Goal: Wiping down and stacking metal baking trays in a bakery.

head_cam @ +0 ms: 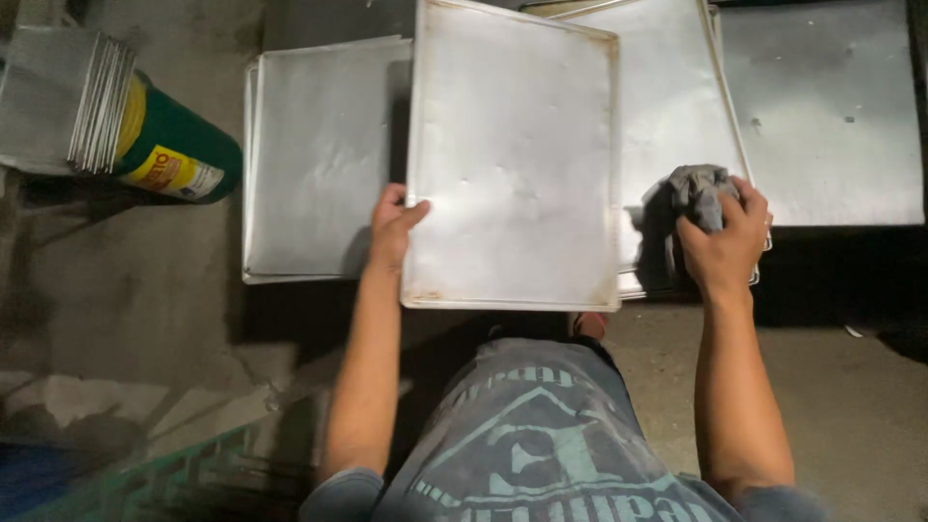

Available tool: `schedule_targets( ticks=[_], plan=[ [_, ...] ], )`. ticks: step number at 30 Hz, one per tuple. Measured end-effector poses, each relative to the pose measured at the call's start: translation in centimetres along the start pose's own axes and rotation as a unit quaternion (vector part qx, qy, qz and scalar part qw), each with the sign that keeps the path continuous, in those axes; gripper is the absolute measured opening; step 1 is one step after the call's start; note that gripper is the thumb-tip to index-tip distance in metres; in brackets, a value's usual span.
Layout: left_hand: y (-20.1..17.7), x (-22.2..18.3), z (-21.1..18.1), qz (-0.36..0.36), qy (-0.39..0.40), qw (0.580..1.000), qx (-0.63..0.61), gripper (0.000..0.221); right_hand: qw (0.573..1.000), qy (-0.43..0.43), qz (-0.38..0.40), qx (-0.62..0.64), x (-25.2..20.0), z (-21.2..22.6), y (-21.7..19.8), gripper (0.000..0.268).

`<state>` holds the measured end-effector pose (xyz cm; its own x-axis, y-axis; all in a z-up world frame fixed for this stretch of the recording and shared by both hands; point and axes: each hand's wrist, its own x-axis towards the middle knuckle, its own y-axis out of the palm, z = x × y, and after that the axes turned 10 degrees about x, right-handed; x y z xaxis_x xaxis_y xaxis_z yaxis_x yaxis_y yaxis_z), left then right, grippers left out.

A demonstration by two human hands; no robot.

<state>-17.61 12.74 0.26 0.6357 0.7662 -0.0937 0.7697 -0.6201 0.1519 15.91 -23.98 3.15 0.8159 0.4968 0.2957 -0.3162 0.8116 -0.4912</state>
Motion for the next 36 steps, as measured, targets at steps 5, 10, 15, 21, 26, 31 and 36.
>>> schedule_targets(
  ticks=[5,10,15,21,26,31,36],
  plan=[
    [-12.7,-4.3,-8.9,-0.072,0.046,0.995,0.059,0.033,0.981,-0.1,-0.029,-0.162,1.2,-1.4,3.5,0.047],
    [-19.7,-5.8,-14.4,-0.117,0.04,0.988,0.096,0.051,0.975,-0.097,-0.034,-0.197,0.7,-2.2,4.4,0.055],
    [-28.2,-2.8,-10.1,-0.095,0.025,0.99,0.1,0.061,0.974,-0.096,-0.028,-0.205,0.5,-1.9,4.2,0.055],
    [-29.9,0.3,-8.9,-0.163,-0.129,0.942,0.263,0.055,0.972,-0.098,-0.01,-0.215,0.2,-1.4,4.0,0.058],
    [-24.0,2.6,-7.6,-0.244,-0.003,0.823,0.513,0.04,0.978,-0.052,0.041,-0.2,1.7,0.8,2.7,0.059],
    [-1.3,1.8,0.9,-0.079,0.04,0.868,0.488,0.044,0.986,0.034,0.161,0.011,9.8,2.3,-2.0,0.055],
    [14.9,2.4,8.1,0.038,0.003,0.889,0.456,0.063,0.973,-0.057,0.218,0.047,15.1,1.4,-0.9,0.052]
  ],
)
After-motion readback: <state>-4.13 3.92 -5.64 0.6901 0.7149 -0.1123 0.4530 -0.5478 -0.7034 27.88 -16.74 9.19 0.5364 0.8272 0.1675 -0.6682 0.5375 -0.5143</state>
